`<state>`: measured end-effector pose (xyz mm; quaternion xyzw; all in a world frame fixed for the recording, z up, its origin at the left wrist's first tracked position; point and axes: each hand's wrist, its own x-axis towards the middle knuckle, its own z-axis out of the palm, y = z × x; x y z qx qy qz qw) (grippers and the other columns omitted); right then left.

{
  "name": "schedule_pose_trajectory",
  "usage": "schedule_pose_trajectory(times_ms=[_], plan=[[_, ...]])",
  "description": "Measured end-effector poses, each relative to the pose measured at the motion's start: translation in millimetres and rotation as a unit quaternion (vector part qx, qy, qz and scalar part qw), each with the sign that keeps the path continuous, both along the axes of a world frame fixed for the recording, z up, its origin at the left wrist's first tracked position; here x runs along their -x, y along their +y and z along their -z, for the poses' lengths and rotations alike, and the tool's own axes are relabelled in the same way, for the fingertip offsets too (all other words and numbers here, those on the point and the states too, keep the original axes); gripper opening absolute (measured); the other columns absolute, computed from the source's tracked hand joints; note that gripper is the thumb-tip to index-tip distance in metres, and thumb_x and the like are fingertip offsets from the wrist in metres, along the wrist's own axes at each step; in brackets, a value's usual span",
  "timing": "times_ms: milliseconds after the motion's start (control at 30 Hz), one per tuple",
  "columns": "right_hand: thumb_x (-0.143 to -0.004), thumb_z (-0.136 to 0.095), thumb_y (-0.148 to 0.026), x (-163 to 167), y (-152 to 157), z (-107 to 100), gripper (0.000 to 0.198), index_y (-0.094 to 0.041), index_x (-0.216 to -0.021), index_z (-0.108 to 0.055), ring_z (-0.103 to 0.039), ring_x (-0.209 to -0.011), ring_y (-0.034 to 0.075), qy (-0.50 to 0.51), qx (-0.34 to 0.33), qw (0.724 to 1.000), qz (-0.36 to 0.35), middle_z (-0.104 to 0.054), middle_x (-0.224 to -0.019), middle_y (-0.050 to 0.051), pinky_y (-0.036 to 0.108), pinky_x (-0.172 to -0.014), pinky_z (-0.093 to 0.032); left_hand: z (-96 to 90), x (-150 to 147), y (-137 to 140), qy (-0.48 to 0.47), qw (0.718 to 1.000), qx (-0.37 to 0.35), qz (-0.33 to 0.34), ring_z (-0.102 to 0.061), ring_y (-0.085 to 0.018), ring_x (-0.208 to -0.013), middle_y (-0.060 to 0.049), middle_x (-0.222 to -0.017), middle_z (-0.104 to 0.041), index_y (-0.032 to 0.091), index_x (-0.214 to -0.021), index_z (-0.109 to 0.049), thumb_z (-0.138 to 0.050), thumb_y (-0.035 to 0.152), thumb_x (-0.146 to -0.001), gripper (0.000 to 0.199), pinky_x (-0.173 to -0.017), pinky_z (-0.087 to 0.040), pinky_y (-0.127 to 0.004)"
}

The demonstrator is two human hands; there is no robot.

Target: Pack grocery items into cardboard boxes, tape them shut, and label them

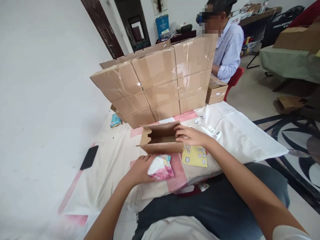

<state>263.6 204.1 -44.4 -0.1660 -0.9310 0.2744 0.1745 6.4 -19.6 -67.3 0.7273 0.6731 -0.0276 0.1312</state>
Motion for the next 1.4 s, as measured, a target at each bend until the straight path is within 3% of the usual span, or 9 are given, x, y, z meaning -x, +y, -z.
schedule_pose_trajectory(times_ms=[67,233,333,567,700,833,1100,1267,1400], plan=[[-0.101,-0.05,-0.038,2.0,-6.5,-3.8,0.032,-0.021,-0.116,-0.073,-0.069,-0.105,0.025,-0.033,-0.051,0.998,0.0,-0.059,-0.143,0.011,0.037,-0.089,-0.049,5.5,-1.5,-8.6,0.001,1.0,-0.028,-0.009,-0.06,-0.039,-0.12,-0.017,-0.136,-0.062,0.021,-0.149,-0.045,-0.082,0.044,-0.068,0.092,-0.102,-0.049,-0.053],[-0.102,-0.038,-0.026,4.5,-22.5,-7.4,0.032,-0.018,-0.11,-0.069,-0.065,-0.084,0.019,-0.085,-0.18,0.98,0.015,-0.056,-0.143,0.012,0.033,-0.074,-0.044,21.8,-11.6,-60.6,-0.014,0.993,-0.118,0.0,-0.061,-0.038,-0.119,-0.015,-0.133,-0.063,0.024,-0.148,-0.044,-0.081,0.044,-0.07,0.089,-0.1,-0.05,-0.051],[-0.105,-0.036,-0.03,-0.1,-27.4,-5.7,0.033,-0.018,-0.123,-0.06,-0.064,-0.091,0.021,-0.064,-0.205,0.976,0.031,-0.048,-0.149,0.015,0.03,-0.063,-0.039,12.3,-16.2,-92.0,-0.02,0.979,-0.202,0.004,-0.064,-0.036,-0.115,-0.015,-0.131,-0.064,0.029,-0.149,-0.038,-0.081,0.042,-0.07,0.091,-0.094,-0.054,-0.049],[-0.104,-0.035,-0.038,0.9,-24.7,11.0,0.031,-0.02,-0.104,-0.059,-0.063,-0.091,0.02,0.088,-0.25,0.964,0.005,-0.048,-0.147,0.015,0.028,-0.059,-0.037,-89.9,4.4,-117.6,-0.05,0.921,-0.383,-0.05,-0.067,-0.036,-0.11,-0.013,-0.129,-0.061,0.029,-0.149,-0.04,-0.073,0.058,-0.071,0.089,-0.085,-0.061,-0.049],[-0.102,-0.041,-0.053,9.6,-27.4,24.5,0.036,-0.021,-0.09,-0.053,-0.06,-0.08,0.018,0.266,-0.17,0.948,-0.025,-0.055,-0.132,0.016,0.031,-0.063,-0.044,-148.0,6.3,-91.7,-0.004,0.907,-0.418,-0.044,-0.068,-0.036,-0.109,-0.012,-0.136,-0.059,0.031,-0.152,-0.036,-0.072,0.062,-0.073,0.092,-0.078,-0.062,-0.047],[-0.097,-0.052,-0.049,9.1,-30.7,33.9,0.029,-0.022,-0.087,-0.049,-0.059,-0.083,0.02,0.32,-0.084,0.942,-0.052,-0.055,-0.126,0.015,0.036,-0.072,-0.048,-173.6,0.0,-44.0,0.071,0.917,-0.392,0.029,-0.067,-0.035,-0.108,-0.012,-0.129,-0.062,0.032,-0.152,-0.035,-0.076,0.058,-0.076,0.091,-0.084,-0.059,-0.047],[-0.095,-0.052,-0.027,0.9,-30.2,43.2,0.012,-0.022,-0.087,-0.046,-0.057,-0.108,0.028,0.329,-0.046,0.941,-0.068,-0.051,-0.122,0.015,0.042,-0.086,-0.049,-157.6,6.2,32.2,0.117,0.951,-0.266,0.104,-0.064,-0.035,-0.116,-0.012,-0.132,-0.064,0.027,-0.152,-0.036,-0.076,0.063,-0.076,0.092,-0.09,-0.053,-0.045],[-0.095,-0.052,-0.024,-0.9,-27.8,44.8,0.007,-0.022,-0.089,-0.048,-0.056,-0.097,0.023,0.322,-0.026,0.945,-0.052,-0.05,-0.123,0.014,0.04,-0.083,-0.048,-122.9,-13.2,27.9,0.119,0.957,-0.211,0.159,-0.06,-0.036,-0.125,-0.016,-0.142,-0.06,0.022,-0.149,-0.04,-0.074,0.063,-0.077,0.089,-0.1,-0.049,-0.046],[-0.093,-0.048,-0.02,-1.8,-30.6,41.3,0.003,-0.022,-0.091,-0.049,-0.055,-0.102,0.024,0.33,-0.006,0.941,-0.075,-0.05,-0.12,0.013,0.041,-0.087,-0.047,-114.1,-33.4,19.5,0.084,0.976,-0.139,0.148,-0.06,-0.036,-0.127,-0.014,-0.145,-0.059,0.023,-0.15,-0.039,-0.074,0.068,-0.074,0.095,-0.101,-0.049,-0.047]])
